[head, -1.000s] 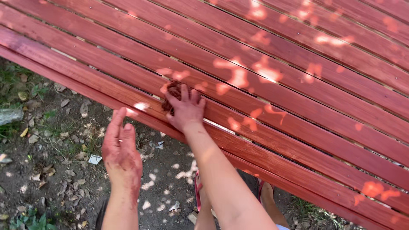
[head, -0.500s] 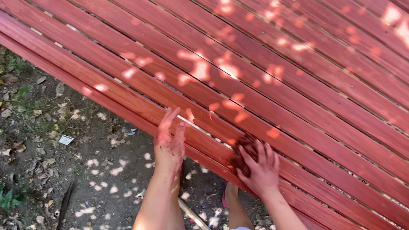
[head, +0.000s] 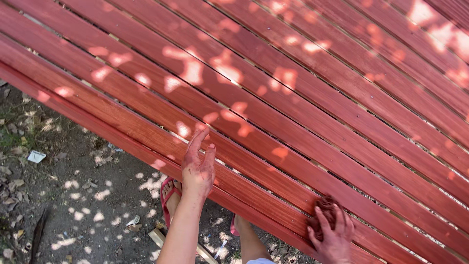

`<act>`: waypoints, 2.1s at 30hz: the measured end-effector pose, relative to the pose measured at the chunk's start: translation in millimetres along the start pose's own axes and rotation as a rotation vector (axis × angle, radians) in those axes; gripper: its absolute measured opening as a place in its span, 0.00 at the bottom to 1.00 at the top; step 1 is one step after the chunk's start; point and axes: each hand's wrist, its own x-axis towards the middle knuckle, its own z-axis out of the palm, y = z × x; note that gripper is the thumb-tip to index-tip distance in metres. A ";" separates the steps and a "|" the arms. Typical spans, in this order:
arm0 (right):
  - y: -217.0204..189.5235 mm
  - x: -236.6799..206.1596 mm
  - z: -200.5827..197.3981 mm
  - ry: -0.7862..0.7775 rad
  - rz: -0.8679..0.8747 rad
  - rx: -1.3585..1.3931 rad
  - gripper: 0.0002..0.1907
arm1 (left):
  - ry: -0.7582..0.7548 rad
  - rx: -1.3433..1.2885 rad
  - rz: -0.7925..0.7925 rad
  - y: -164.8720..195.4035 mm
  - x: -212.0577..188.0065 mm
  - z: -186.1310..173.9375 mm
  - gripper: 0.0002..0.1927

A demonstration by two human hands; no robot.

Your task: The person wipes red wood stain onto a slatted wooden bench using a cloth by hand. They dip the cloth into a bucket of stain, wring it, and rub the stain across the bench top, edges, and legs, working around the bench to coat different surfaces.

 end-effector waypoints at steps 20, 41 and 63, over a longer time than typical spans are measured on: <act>-491.7 351.9 12.4 -0.092 -0.825 0.107 0.32 | 0.585 -0.051 -0.050 -71.6 119.9 -245.0 0.41; -831.9 555.7 31.2 -0.148 -1.076 0.001 0.31 | 0.523 0.114 -0.113 -98.9 285.9 -495.8 0.32; -1115.6 718.3 82.8 -0.129 -1.072 0.131 0.26 | 0.588 0.126 -0.226 -84.0 467.8 -656.5 0.33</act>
